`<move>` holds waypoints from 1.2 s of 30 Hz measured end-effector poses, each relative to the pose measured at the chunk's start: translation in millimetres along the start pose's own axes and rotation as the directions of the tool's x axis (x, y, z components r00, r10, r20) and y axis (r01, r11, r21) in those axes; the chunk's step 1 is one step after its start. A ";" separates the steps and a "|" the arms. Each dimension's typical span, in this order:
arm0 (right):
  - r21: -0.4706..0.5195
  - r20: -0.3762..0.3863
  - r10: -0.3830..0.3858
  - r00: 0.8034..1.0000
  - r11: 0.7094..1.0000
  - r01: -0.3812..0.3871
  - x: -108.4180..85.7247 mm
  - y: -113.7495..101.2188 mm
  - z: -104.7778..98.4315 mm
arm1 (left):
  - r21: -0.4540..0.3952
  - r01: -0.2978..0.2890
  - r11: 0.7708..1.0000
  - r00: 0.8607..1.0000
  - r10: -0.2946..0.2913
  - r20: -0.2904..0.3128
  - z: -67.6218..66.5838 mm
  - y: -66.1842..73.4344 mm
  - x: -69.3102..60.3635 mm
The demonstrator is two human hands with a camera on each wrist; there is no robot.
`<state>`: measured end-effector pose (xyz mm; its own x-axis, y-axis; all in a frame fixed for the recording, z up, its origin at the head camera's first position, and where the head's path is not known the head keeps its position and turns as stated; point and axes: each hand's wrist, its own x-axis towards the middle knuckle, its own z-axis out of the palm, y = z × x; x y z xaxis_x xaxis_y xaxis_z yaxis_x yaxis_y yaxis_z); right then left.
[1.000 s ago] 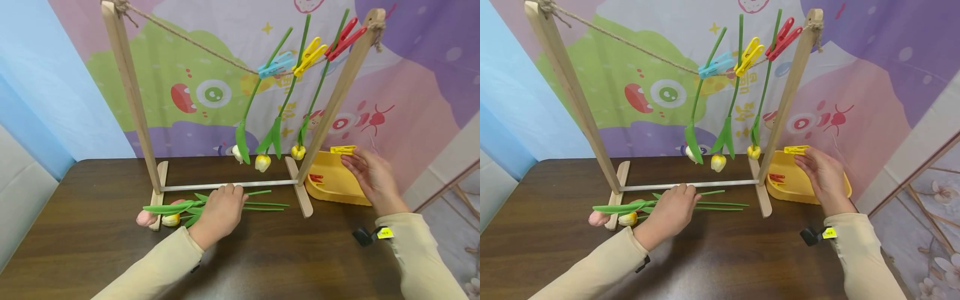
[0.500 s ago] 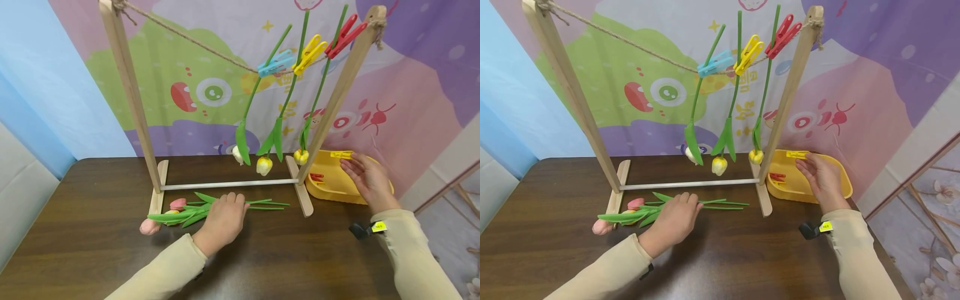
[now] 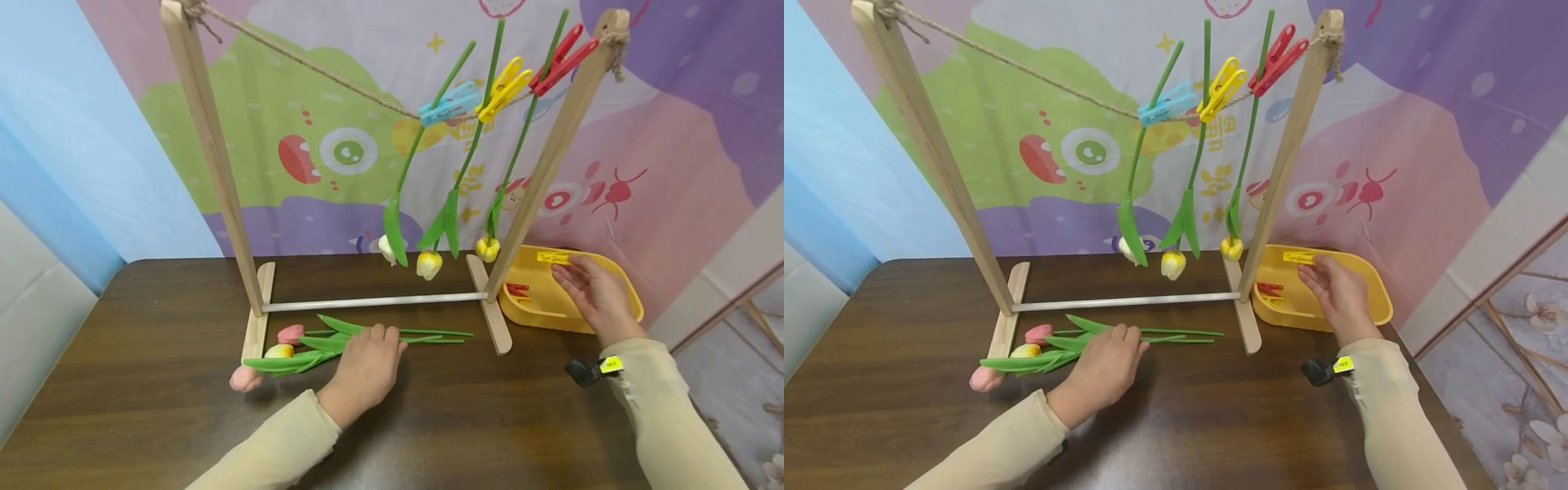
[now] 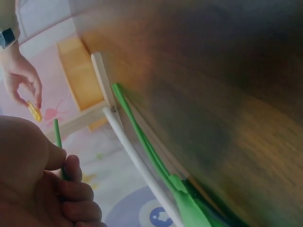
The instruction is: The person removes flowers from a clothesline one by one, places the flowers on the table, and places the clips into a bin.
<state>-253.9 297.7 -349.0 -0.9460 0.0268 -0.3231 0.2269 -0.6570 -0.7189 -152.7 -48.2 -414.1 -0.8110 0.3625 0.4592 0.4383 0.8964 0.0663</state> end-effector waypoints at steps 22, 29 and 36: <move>0.011 0.000 0.019 1.000 1.000 -0.019 11.7 11.2 -7.6 | 0.015 0.035 0.999 0.997 -0.035 0.067 12.5 3.6 -4.3; 0.000 -0.006 0.032 0.999 0.999 -0.032 14.8 13.6 -8.9 | 0.012 0.040 0.999 0.995 -0.041 0.087 15.4 3.8 -3.8; -0.009 -0.007 0.043 0.999 0.999 -0.043 17.9 14.8 -9.6 | 0.003 0.038 0.999 0.996 -0.038 0.085 17.9 3.8 -3.4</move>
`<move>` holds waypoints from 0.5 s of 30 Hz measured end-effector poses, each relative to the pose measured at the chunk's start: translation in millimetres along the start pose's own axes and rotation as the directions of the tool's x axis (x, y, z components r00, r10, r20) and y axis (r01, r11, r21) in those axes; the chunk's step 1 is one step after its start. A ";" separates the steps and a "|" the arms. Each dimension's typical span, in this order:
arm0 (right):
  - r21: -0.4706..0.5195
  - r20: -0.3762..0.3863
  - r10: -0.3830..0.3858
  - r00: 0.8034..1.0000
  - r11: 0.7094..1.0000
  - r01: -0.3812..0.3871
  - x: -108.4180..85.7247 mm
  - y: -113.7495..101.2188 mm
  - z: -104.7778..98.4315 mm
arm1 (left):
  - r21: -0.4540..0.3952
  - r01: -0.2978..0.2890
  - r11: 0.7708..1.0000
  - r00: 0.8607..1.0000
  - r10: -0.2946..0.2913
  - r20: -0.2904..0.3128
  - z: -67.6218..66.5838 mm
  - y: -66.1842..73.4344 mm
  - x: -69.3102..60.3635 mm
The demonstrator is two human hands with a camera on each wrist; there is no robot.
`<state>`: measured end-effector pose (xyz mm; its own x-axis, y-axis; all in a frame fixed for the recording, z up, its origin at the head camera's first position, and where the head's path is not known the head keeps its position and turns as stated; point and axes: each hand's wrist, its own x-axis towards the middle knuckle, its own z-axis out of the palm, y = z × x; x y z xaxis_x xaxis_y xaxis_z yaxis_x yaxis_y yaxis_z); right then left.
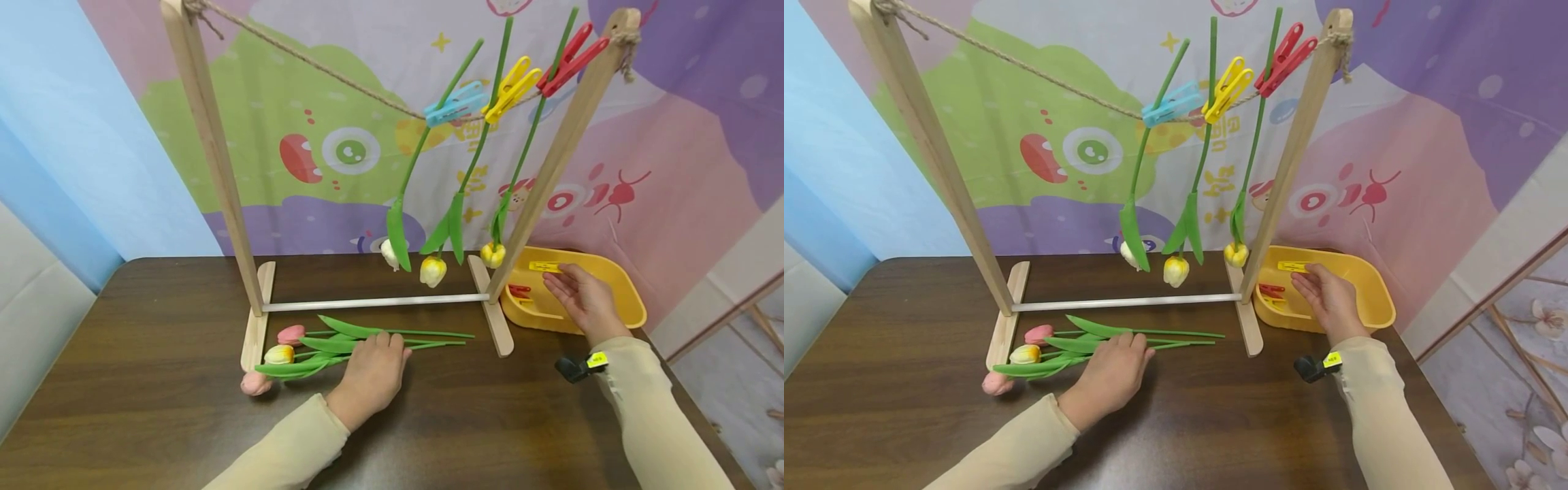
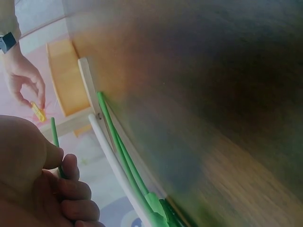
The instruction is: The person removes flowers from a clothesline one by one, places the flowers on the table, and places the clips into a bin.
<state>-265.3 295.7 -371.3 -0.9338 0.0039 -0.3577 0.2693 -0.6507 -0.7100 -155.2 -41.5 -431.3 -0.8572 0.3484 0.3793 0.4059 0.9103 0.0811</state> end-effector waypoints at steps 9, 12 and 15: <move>-0.011 -0.019 0.006 1.000 1.000 -0.006 5.1 1.1 -2.7 | -0.009 -0.004 1.000 1.000 0.004 0.020 1.0 3.2 1.0; -0.009 -0.033 0.018 0.999 1.000 -0.019 6.2 0.8 -2.9 | -0.004 -0.013 1.000 1.000 0.013 0.023 2.1 4.1 1.1; -0.008 -0.045 0.028 0.999 1.000 -0.028 7.7 0.8 -3.1 | -0.003 -0.012 1.000 0.999 0.012 0.038 3.4 4.9 1.2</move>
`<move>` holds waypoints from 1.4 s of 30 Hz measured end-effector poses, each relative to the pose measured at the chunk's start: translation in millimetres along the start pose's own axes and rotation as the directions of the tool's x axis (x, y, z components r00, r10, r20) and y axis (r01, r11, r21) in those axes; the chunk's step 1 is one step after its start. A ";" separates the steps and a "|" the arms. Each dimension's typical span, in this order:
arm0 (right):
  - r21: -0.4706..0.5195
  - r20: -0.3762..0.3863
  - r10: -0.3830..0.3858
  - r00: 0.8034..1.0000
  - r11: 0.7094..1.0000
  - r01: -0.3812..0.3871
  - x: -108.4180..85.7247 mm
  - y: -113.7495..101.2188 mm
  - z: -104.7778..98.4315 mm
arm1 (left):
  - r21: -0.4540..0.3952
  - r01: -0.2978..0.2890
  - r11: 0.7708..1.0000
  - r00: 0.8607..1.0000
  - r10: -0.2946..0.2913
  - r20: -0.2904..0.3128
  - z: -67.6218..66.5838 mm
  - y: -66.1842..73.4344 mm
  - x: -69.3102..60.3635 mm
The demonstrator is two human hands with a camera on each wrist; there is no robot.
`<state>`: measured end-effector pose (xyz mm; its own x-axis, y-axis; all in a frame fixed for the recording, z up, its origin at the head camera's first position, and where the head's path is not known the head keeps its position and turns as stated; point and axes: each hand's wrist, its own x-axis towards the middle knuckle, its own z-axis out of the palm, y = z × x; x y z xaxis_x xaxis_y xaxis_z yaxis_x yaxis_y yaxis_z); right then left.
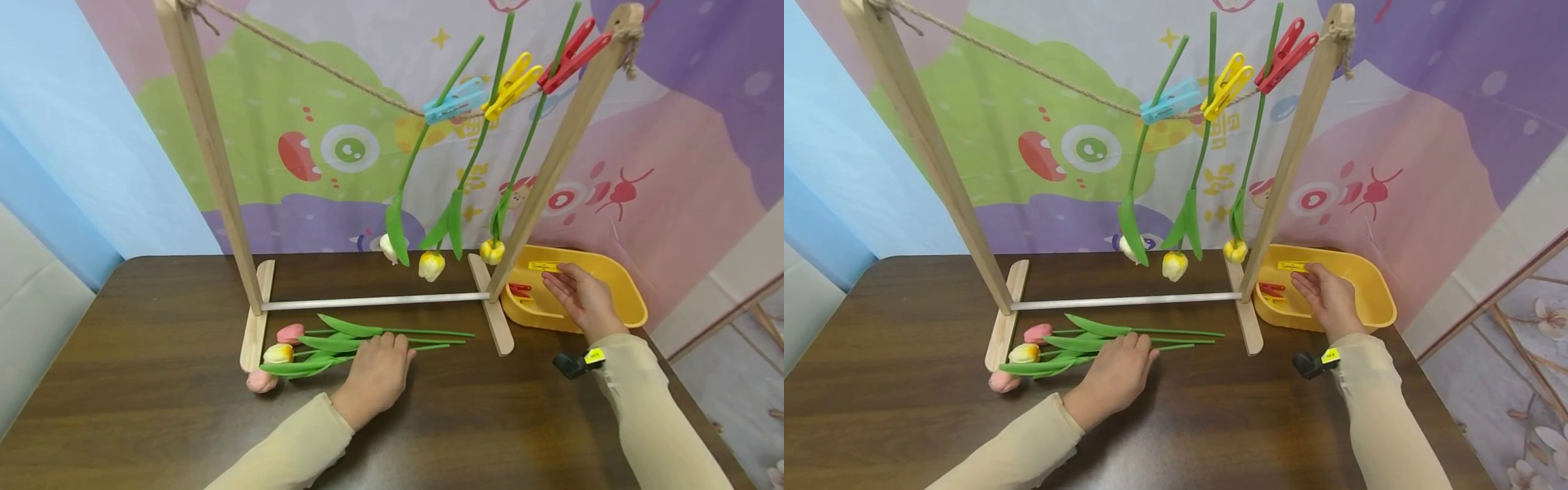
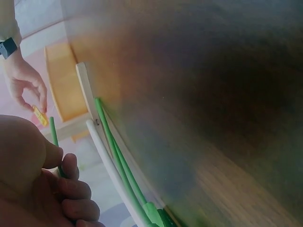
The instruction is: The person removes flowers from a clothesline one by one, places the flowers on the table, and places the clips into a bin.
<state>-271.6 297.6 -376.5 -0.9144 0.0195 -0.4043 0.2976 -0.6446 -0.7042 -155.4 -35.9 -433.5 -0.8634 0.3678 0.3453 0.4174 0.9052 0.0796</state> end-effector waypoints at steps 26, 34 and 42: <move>-0.224 -0.121 0.032 0.992 0.973 -0.059 33.1 8.4 2.7 | -0.046 0.049 0.998 0.991 -0.043 0.126 4.4 3.8 1.2; -0.249 -0.148 0.037 0.988 0.966 -0.073 40.0 9.5 0.3 | -0.048 0.059 0.997 0.987 -0.051 0.152 7.3 5.1 0.8; -0.345 -0.183 0.024 0.983 0.934 -0.088 46.4 12.6 2.8 | -0.047 0.076 0.996 0.979 -0.065 0.192 10.7 6.5 0.9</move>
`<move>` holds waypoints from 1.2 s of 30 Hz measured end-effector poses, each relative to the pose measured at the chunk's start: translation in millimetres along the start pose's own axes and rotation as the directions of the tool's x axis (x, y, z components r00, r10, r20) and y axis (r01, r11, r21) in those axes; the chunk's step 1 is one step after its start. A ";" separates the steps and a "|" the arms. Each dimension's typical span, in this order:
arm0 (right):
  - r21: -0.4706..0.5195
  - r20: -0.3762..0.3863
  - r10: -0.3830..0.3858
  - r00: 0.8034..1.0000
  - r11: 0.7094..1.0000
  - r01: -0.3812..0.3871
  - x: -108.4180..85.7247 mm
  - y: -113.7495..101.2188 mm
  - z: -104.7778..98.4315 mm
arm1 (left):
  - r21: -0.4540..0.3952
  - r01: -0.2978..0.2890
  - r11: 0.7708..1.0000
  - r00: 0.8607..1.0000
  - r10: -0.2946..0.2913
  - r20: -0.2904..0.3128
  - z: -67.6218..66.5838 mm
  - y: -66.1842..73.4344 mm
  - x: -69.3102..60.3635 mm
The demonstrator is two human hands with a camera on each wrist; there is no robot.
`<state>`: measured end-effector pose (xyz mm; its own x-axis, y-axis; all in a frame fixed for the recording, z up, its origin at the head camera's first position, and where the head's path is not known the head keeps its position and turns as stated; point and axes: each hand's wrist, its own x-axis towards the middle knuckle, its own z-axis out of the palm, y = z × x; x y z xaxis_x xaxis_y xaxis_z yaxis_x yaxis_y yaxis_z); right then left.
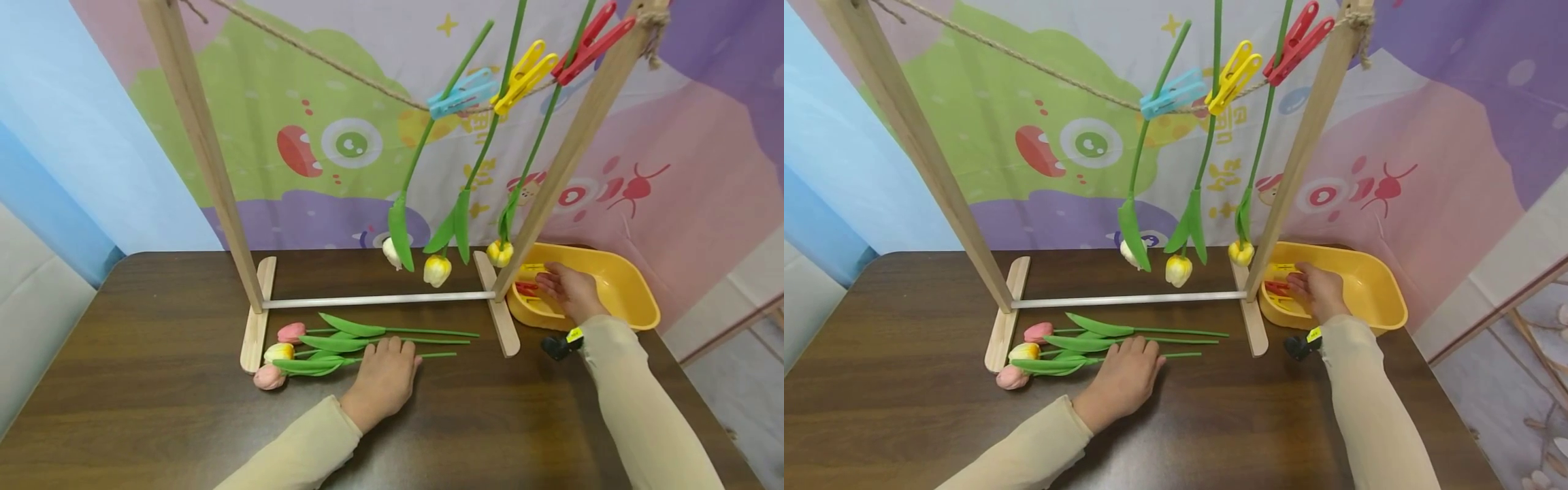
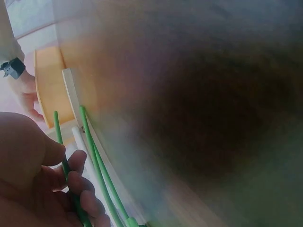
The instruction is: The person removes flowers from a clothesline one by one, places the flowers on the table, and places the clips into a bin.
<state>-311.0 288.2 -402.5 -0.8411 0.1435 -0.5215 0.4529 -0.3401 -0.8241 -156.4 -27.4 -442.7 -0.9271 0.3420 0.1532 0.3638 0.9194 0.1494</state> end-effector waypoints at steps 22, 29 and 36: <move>-0.245 0.047 0.140 0.989 0.962 -0.124 21.4 5.7 7.1 | 0.106 -0.020 0.994 0.996 0.010 0.090 2.4 -2.7 -1.5; -0.333 0.020 0.176 0.984 0.929 -0.160 24.3 4.2 9.4 | 0.101 -0.014 0.995 0.996 0.005 0.094 2.1 -2.9 -1.4; -0.333 0.086 0.189 0.978 0.931 -0.151 25.1 4.9 3.4 | 0.077 -0.001 0.997 0.992 -0.008 0.127 4.9 -2.1 -1.0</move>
<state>-330.9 287.1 -418.9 -0.7627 -0.0033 -0.6468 0.6466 -0.0290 -0.7623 -156.7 -28.7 -448.0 -0.9340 0.3562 0.0263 0.3571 0.9312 0.0732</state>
